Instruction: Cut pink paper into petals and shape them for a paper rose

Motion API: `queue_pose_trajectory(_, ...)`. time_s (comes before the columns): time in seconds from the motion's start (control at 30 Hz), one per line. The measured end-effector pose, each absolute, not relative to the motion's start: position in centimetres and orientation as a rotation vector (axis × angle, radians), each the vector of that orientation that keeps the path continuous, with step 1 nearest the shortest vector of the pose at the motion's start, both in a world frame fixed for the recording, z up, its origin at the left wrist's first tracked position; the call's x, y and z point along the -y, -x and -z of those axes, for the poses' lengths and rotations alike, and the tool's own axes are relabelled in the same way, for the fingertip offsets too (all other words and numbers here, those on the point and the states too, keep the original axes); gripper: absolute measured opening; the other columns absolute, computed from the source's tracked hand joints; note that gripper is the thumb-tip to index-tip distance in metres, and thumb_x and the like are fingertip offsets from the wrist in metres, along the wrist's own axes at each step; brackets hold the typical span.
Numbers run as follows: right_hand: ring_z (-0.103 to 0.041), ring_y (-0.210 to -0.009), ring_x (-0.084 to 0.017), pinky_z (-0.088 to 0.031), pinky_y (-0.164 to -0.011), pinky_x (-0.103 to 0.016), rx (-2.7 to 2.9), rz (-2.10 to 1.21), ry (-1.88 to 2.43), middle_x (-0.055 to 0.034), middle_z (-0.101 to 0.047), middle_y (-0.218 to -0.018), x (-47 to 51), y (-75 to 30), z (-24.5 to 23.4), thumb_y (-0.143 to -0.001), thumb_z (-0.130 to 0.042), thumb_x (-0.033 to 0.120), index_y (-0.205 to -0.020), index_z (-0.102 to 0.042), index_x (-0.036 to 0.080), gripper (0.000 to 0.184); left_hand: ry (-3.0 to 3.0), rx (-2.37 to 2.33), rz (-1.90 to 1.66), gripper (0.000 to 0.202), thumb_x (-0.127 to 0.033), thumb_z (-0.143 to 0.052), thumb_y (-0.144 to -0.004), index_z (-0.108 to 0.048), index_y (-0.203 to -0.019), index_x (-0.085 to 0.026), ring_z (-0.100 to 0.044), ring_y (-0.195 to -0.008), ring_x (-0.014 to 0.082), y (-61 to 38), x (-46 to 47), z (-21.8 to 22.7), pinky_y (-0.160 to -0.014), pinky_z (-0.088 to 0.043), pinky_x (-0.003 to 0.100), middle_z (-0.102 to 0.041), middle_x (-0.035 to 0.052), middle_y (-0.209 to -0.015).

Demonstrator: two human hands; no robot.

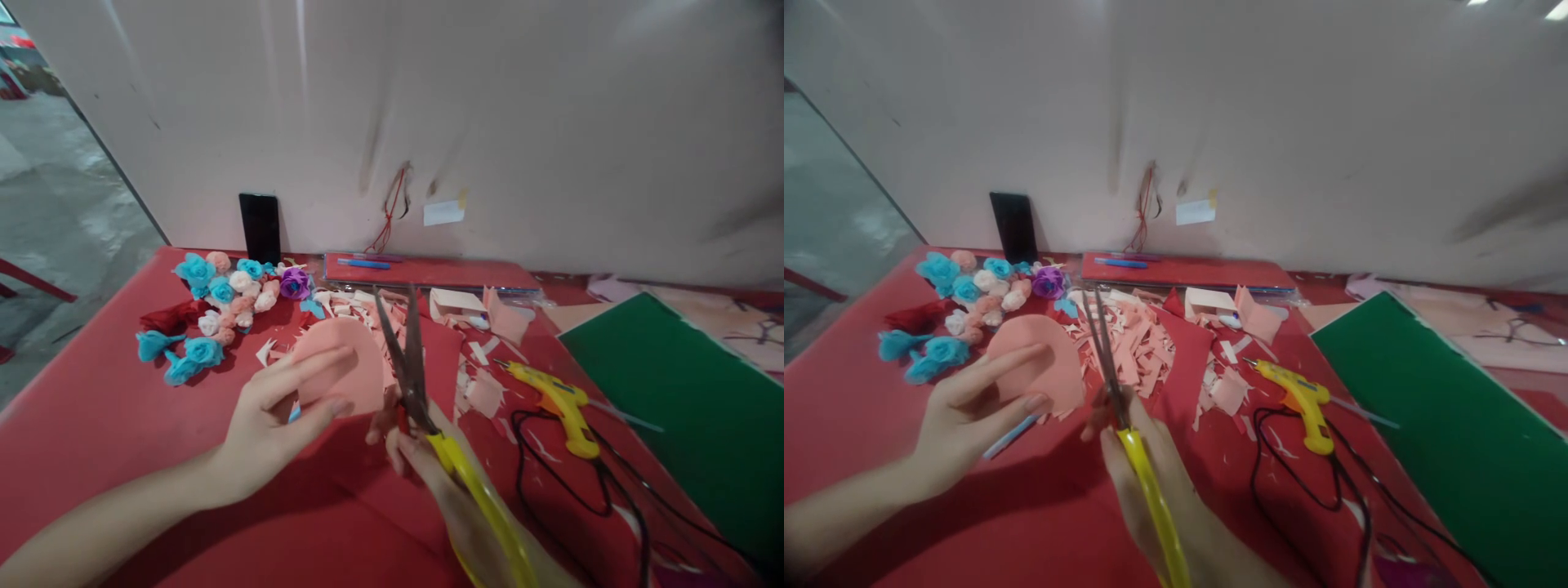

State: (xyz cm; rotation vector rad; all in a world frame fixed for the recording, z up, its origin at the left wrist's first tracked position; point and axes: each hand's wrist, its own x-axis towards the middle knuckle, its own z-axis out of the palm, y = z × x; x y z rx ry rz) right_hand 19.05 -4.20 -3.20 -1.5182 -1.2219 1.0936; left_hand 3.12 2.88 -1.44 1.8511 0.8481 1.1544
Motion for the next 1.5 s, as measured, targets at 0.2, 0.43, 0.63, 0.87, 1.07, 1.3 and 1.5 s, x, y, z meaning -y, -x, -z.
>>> queue_pose_trajectory(0.2,-0.058,-0.07,-0.011,-0.05,-0.06,-0.027,1.32,-1.1,1.6,-0.0033,-0.059,-0.089,5.2,-19.6,4.9,-0.086,-0.048,0.029,-0.099,-0.054,0.013,0.022,-1.788,-0.846,-1.112,0.033,-0.015,-0.063,-0.071,-0.061,-0.103,-0.025,-0.061,-0.094,0.0171,-3.2,-2.8,1.6,-0.081,-0.051,0.022,-0.067,-0.0008,-0.102)
queue_pose_trajectory(0.43,-0.058,-0.062,-0.012,-0.049,-0.062,-0.024,1.357,-1.039,1.675,-0.0022,-0.06,-0.068,5.3,-20.5,6.8,-0.082,-0.05,0.033,-0.08,-0.055,0.016,0.018,-1.758,-0.845,-1.108,0.032,-0.015,-0.064,-0.071,-0.062,-0.101,-0.025,-0.062,-0.09,0.015,-3.3,-2.9,1.6,-0.076,-0.051,0.019,-0.068,-0.002,-0.098)
queue_pose_trajectory(0.63,-0.056,-0.055,-0.012,-0.048,-0.054,-0.021,1.344,-1.001,1.723,-0.0033,-0.059,-0.065,5.6,-20.0,6.2,-0.082,-0.045,0.034,-0.076,-0.052,0.018,0.018,-1.756,-0.888,-1.097,0.03,-0.018,-0.065,-0.069,-0.064,-0.099,-0.024,-0.062,-0.07,0.011,-3.4,-3.0,1.5,-0.058,-0.051,0.016,-0.069,-0.0017,-0.094)
queue_pose_trajectory(0.87,-0.042,-0.035,-0.008,-0.044,-0.043,-0.02,1.314,-1.025,1.762,0.0025,-0.048,-0.048,5.8,-19.6,6.3,-0.084,-0.041,0.039,-0.08,-0.051,0.018,0.023,-1.734,-0.878,-1.095,0.032,-0.018,-0.066,-0.069,-0.064,-0.099,-0.029,-0.059,-0.061,0.0081,-3.2,-2.8,1.6,-0.058,-0.051,0.016,-0.069,-0.0046,-0.093)
queue_pose_trajectory(1.07,-0.047,-0.041,-0.009,-0.047,-0.05,-0.021,1.351,-1.049,1.726,0.0011,-0.05,-0.053,5.8,-19.5,5.0,-0.084,-0.041,0.041,-0.082,-0.05,0.018,0.025,-1.706,-0.888,-1.061,0.032,-0.02,-0.065,-0.069,-0.064,-0.1,-0.026,-0.065,-0.074,0.0148,-3.2,-2.9,1.6,-0.064,-0.055,0.021,-0.068,-0.0003,-0.099)
queue_pose_trajectory(1.3,-0.055,-0.055,-0.013,-0.047,-0.054,-0.02,1.418,-1.013,1.702,-0.001,-0.052,-0.059,6.1,-19.3,3.0,-0.085,-0.04,0.041,-0.088,-0.049,0.019,0.023,-1.65,-0.877,-1.024,0.032,-0.015,-0.065,-0.067,-0.066,-0.097,-0.025,-0.062,-0.095,0.0217,-3.2,-3.2,0.6,-0.075,-0.055,0.024,-0.067,0.0001,-0.101)
queue_pose_trajectory(1.5,-0.05,-0.047,-0.011,-0.043,-0.046,-0.018,1.448,-0.987,1.72,0.0007,-0.049,-0.055,6.2,-19.3,2.9,-0.086,-0.038,0.041,-0.085,-0.049,0.02,0.024,-1.716,-0.907,-0.989,0.03,-0.019,-0.064,-0.069,-0.066,-0.098,-0.024,-0.061,-0.097,0.023,-2.9,-3.5,0.5,-0.079,-0.054,0.027,-0.066,0.0017,-0.104)
